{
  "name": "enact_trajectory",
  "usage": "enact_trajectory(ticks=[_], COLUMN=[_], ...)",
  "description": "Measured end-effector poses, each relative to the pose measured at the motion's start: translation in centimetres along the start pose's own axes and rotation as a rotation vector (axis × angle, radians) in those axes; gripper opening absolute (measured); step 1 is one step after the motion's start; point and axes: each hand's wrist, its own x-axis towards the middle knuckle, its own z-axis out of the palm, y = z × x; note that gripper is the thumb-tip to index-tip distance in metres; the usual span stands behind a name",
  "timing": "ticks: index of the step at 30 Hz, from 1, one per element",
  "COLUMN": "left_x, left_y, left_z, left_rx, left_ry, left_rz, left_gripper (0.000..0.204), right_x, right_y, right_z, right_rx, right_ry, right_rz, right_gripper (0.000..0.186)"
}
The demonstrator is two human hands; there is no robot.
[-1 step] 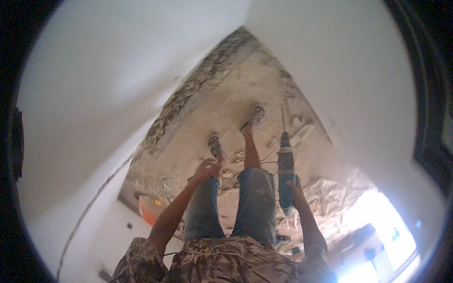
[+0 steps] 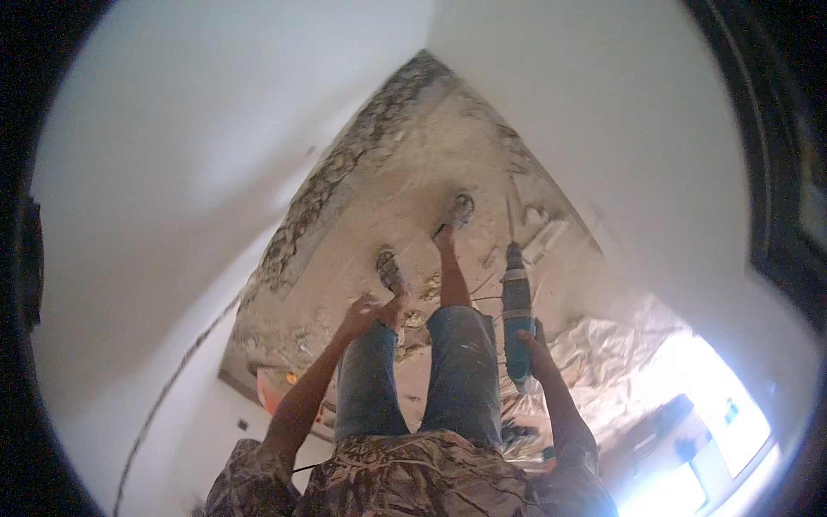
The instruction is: The person uses a demolition hammer to break up concrete at the base of a wall and on the floor. They then use a trowel to scrape and clear the loosened concrete debris from the wall base.
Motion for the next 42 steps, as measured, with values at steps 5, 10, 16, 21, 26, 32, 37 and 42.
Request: enact_trajectory(ticks=[5,10,16,21,26,32,37,42], left_x=[-6.7,-10.3,-13.4,-13.3,-13.1,-14.3,-14.7,-14.1], left_y=[-3.0,-2.9,-1.1,1.8,4.6,7.5,10.1,11.4], left_z=[-14.7,-22.1,-18.3,-9.4,-1.0,7.8,14.2,18.8], left_rx=[0.358,0.661,0.438,0.37,0.435,0.891,1.18,1.299], left_ry=[-0.026,-0.029,-0.086,-0.109,-0.145,-0.177,-0.237,-0.22], left_rz=[-0.115,-0.225,-0.408,-0.523,-0.513,-0.259,-0.201,-0.152], left_gripper=[0.036,0.036,0.035,0.035,0.041,0.05,0.06,0.058], right_x=[-7.6,-22.3,-35.7,-33.6,-21.0,0.8,14.8,22.3], right_y=[10.9,18.4,25.2,31.7,36.3,37.2,34.5,32.4], right_z=[-7.1,-14.7,-20.0,-25.0,-30.2,-33.3,-34.4,-33.0], right_rx=[-0.387,-0.714,-0.953,-0.996,-0.913,-0.45,-0.339,-0.171], right_ry=[0.172,0.125,0.422,0.663,0.827,0.936,0.974,1.051], right_rz=[-0.035,-0.041,0.413,0.548,0.445,0.0,0.096,-0.005], right_gripper=[0.099,0.107,0.106,0.105,0.105,0.105,0.102,0.101])
